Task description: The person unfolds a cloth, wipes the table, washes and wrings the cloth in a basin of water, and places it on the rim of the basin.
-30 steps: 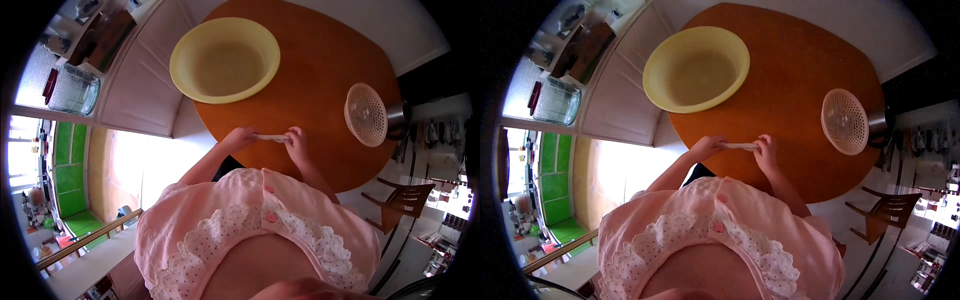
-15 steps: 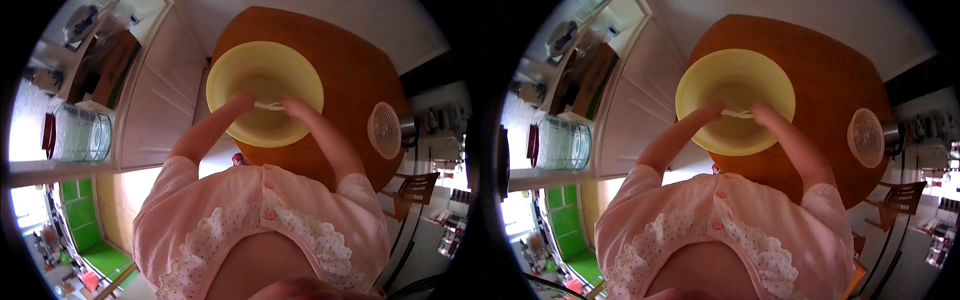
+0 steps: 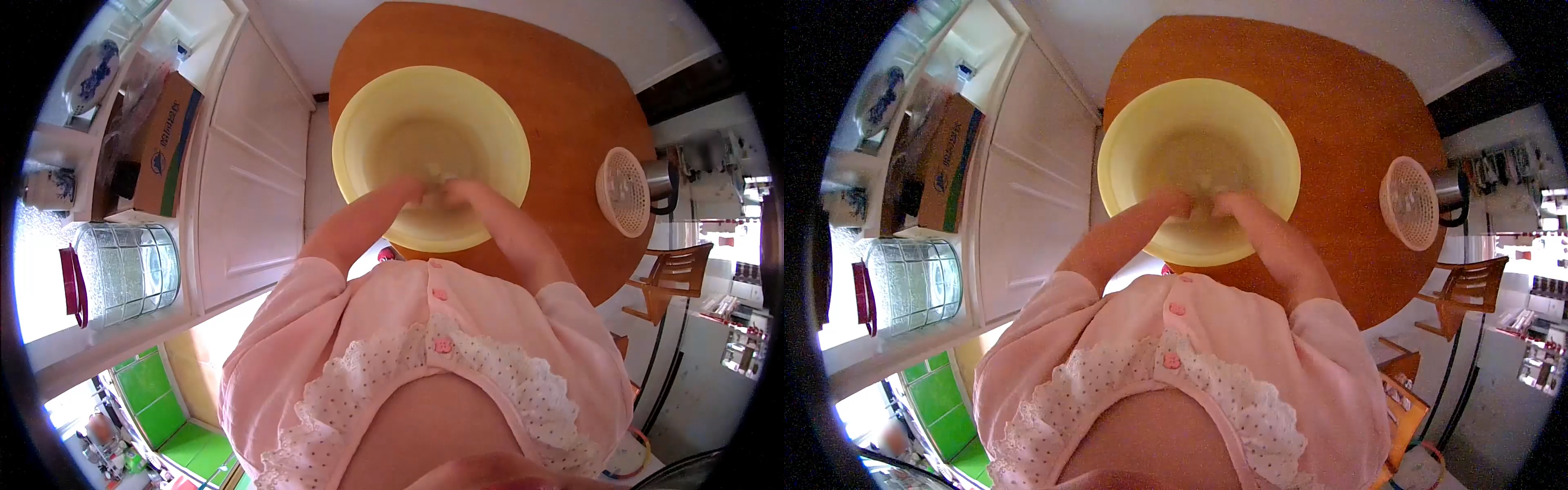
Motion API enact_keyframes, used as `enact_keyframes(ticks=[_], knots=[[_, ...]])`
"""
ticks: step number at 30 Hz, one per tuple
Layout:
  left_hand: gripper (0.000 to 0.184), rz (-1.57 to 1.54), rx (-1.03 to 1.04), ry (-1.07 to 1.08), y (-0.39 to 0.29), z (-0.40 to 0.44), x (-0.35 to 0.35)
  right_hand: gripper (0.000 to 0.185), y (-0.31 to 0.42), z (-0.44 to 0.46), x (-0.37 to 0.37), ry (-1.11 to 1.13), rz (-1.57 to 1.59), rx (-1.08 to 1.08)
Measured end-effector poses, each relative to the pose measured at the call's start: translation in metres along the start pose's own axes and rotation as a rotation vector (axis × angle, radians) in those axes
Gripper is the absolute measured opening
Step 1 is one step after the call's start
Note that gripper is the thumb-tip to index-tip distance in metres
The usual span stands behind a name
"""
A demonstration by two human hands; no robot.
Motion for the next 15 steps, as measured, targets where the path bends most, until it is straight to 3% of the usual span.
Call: enact_keyframes(ticks=[2, 3, 5, 6, 8, 9, 11, 12, 14, 15], knots=[[0.029, -0.025, -0.123, -0.047, 0.008, -0.005, -0.017, 0.046, -0.025, 0.032, 0.023, 0.02, -0.115, -0.02], [0.028, -0.035, -0.183, -0.068, 0.014, -0.005, -0.021, 0.043, -0.023, 0.02, 0.008, -0.103, -0.059, 0.085], [0.026, 0.013, -0.098, -0.114, 0.011, 0.003, -0.016, 0.037, 0.004, -0.036, -0.05, -0.348, 0.047, 0.299], [0.026, 0.035, -0.056, -0.138, 0.008, 0.006, -0.014, 0.035, 0.021, -0.043, -0.056, -0.264, 0.029, 0.199], [0.025, -0.021, -0.122, 0.078, 0.006, -0.008, -0.008, 0.031, 0.048, -0.05, -0.056, -0.097, -0.007, -0.003], [0.025, -0.051, -0.158, 0.183, 0.007, -0.013, -0.005, 0.031, 0.042, -0.045, -0.05, -0.07, 0.028, 0.01], [0.025, -0.148, -0.251, 0.019, 0.022, 0.001, -0.002, 0.031, 0.021, -0.027, -0.031, -0.015, 0.099, 0.035], [0.025, -0.196, -0.296, -0.061, 0.029, 0.007, 0.002, 0.03, 0.011, -0.018, -0.035, -0.115, 0.056, 0.046], [0.026, -0.034, -0.213, -0.106, 0.029, 0.025, 0.001, 0.029, -0.007, -0.007, -0.047, -0.318, -0.031, 0.071], [0.026, 0.048, -0.171, -0.13, 0.027, 0.03, 0.0, 0.027, -0.005, -0.008, -0.043, -0.263, 0.006, 0.048]])
Point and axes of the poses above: each hand's wrist, its own z-axis towards the middle knuckle, its own x-axis out of the palm, y = z × x, the point moved 9 cm from there along z, towards the middle knuckle, and after that the axes turned 12 degrees about -x, right-handed, at the moved point
